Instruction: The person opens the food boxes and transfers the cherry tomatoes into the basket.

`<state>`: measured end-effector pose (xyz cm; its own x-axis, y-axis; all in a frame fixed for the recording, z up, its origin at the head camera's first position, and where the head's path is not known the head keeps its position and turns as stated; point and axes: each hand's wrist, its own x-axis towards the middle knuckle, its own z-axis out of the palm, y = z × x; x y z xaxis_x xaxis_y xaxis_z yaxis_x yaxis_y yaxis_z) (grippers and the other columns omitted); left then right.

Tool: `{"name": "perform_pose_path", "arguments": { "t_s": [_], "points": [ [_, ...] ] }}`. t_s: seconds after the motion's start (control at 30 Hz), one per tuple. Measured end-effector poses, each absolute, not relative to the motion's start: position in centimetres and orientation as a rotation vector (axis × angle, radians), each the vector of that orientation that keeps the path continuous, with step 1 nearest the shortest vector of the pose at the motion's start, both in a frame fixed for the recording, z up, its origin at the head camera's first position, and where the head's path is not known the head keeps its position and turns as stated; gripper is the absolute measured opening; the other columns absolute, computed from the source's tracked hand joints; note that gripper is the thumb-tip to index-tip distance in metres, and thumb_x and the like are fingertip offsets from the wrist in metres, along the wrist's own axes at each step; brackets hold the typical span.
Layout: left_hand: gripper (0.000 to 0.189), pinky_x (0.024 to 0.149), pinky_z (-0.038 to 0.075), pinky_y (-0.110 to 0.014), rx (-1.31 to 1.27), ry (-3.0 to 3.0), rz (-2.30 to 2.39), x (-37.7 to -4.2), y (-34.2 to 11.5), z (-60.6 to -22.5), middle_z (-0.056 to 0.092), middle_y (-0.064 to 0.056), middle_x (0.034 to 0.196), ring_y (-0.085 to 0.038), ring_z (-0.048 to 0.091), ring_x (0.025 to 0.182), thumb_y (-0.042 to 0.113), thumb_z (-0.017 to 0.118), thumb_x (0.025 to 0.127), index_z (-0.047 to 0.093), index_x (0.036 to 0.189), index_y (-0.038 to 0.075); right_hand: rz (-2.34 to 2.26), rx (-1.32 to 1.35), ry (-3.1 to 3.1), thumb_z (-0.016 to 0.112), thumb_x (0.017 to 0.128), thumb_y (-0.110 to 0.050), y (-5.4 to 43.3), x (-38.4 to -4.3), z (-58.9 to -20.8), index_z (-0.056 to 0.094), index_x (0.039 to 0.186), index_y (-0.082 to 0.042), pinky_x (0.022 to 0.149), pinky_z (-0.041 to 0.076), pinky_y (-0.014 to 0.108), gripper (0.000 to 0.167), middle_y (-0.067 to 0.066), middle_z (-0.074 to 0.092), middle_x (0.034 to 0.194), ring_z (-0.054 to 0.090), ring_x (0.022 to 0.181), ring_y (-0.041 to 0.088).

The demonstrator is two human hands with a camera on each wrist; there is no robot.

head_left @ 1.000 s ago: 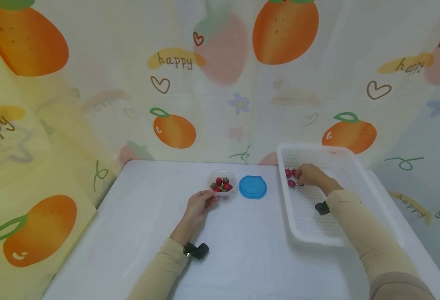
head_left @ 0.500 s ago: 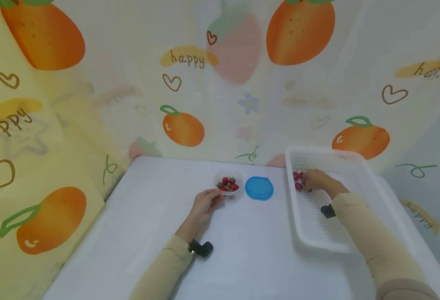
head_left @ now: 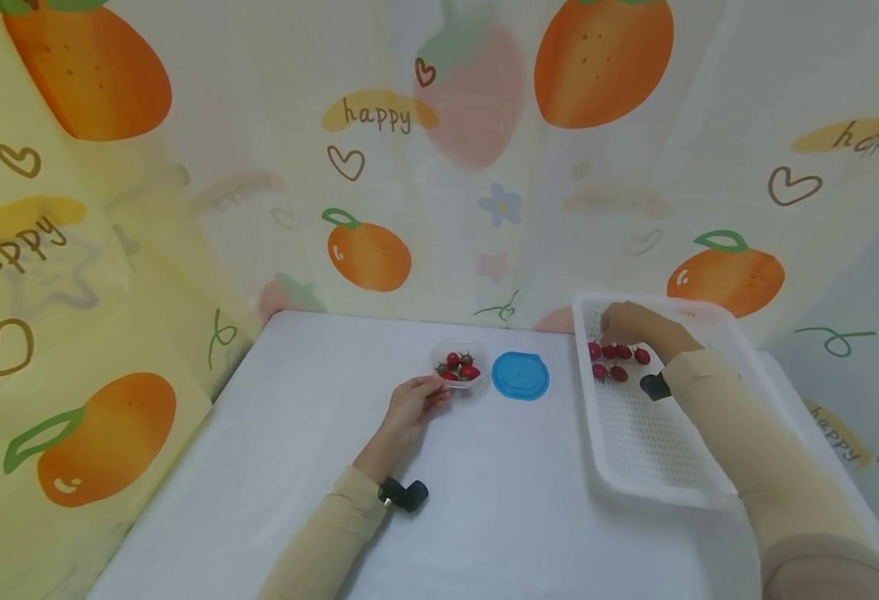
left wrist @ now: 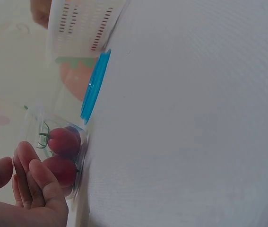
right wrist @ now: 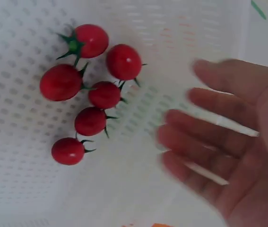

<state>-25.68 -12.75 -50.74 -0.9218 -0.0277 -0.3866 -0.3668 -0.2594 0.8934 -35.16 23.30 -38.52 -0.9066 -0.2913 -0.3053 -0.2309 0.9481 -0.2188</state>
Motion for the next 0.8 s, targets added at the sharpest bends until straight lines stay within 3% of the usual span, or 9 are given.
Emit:
{"name": "perform_pose_path", "arguments": {
  "t_s": [0.17,0.37,0.8],
  "points": [
    [0.032,0.095,0.055,-0.029,-0.491,1.770,2.273,-25.6,-12.6,-50.4,0.070,-0.009,0.106,-0.012,0.069,0.087,0.020,0.062,0.096,0.059,0.123,0.003,-0.276,-0.527,2.925,0.058,0.094,-0.014,21.2,-35.4,-37.1,0.064,0.113,0.006,0.091,0.052,0.052,0.029,0.025,0.066,0.107,0.061,0.096,0.036],
    [0.032,0.095,0.055,-0.029,-0.499,1.757,2.281,-25.5,-12.6,-50.5,0.070,-0.008,0.105,-0.012,0.069,0.087,0.020,0.062,0.096,0.059,0.123,0.003,-0.287,-0.519,2.919,0.057,0.096,-0.018,17.9,-35.4,-36.3,0.062,0.121,0.002,0.097,0.051,0.052,0.032,0.023,0.064,0.119,0.060,0.109,0.038],
    [0.031,0.091,0.056,-0.028,-0.499,1.765,2.288,-25.5,-12.3,-50.3,0.070,-0.008,0.102,-0.013,0.069,0.088,0.019,0.062,0.096,0.059,0.121,0.002,-0.466,-0.696,2.873,0.056,0.096,-0.018,11.5,-35.3,-36.9,0.065,0.117,0.001,0.091,0.055,0.045,0.029,0.020,0.067,0.115,0.064,0.105,0.034]
  ]
}}
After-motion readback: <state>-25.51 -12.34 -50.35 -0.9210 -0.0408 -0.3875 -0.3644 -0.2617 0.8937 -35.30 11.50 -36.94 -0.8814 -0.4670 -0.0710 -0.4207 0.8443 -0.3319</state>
